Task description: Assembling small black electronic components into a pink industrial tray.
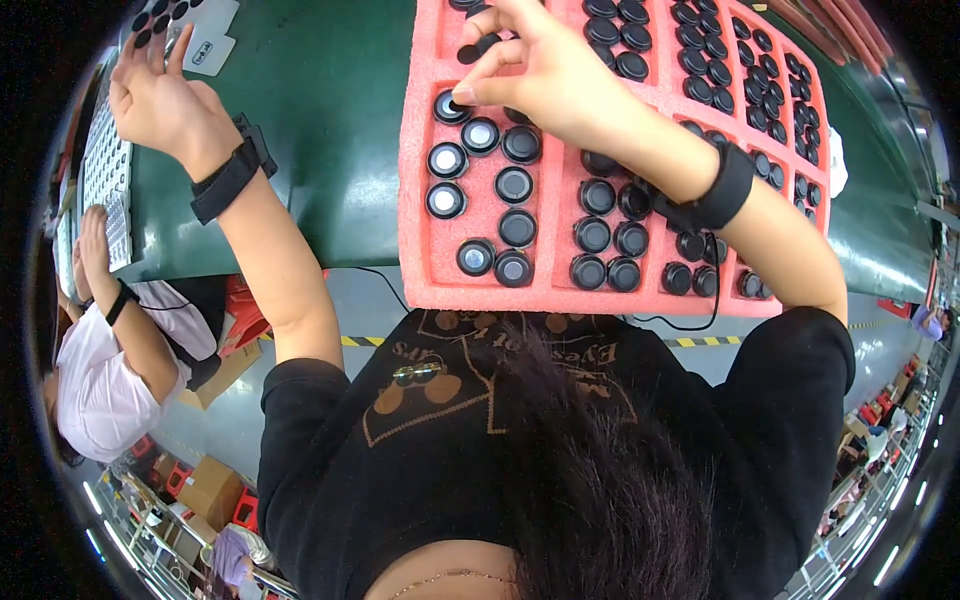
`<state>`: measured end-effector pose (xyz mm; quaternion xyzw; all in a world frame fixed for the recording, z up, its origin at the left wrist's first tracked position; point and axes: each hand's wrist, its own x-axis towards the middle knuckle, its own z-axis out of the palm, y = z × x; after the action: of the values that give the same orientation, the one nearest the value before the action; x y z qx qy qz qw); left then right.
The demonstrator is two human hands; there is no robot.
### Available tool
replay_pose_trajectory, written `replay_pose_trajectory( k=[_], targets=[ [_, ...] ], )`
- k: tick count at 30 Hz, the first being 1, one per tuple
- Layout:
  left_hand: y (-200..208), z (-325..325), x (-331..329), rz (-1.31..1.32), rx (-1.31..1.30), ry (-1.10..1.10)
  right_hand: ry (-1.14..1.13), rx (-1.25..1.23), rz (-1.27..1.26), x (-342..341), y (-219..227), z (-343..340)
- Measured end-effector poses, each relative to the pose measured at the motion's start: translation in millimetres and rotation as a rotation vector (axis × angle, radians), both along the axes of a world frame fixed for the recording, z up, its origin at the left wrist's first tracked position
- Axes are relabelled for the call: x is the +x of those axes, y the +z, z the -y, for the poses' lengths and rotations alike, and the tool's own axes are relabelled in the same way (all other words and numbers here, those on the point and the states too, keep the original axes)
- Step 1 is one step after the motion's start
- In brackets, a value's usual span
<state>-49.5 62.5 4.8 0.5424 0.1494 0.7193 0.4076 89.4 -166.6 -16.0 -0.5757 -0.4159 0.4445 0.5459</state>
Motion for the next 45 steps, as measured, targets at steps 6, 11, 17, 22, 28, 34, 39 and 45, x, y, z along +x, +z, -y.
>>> replay_pose_trajectory(
  k=[6, 11, 17, 22, 28, 34, 39, 45],
  targets=[
    [-4.5, 18.6, 7.3, -0.118, -0.037, 0.008, 0.067, -0.072, 0.070, 1.2, -10.4, -6.4],
    [-0.4, 18.5, 5.1, -0.150, -0.098, -0.069, 0.104, -0.121, 0.116, -1.6, -9.2, -11.0],
    [-0.3, 5.2, -2.7, -0.113, -0.116, -0.110, 0.111, -0.164, 0.179, -6.2, -0.9, -19.1],
    [1.2, 3.6, -1.5, -0.104, -0.126, -0.133, 0.147, -0.108, 0.211, -3.9, -7.1, -21.3],
    [0.6, 2.6, -1.0, -0.103, -0.117, -0.124, 0.142, -0.134, 0.209, -8.6, -1.0, -22.5],
    [0.8, -0.3, -1.3, -0.101, -0.116, -0.126, 0.216, 0.249, 0.476, -2.4, -17.3, -27.1],
    [-0.4, -1.5, -2.5, -0.122, -0.117, -0.107, 0.237, -0.059, 0.568, -10.1, -10.7, -25.5],
    [-7.6, -12.5, -1.5, -0.083, -0.169, -0.169, 0.171, 0.106, 0.615, -1.9, -18.1, -29.0]
  ],
)
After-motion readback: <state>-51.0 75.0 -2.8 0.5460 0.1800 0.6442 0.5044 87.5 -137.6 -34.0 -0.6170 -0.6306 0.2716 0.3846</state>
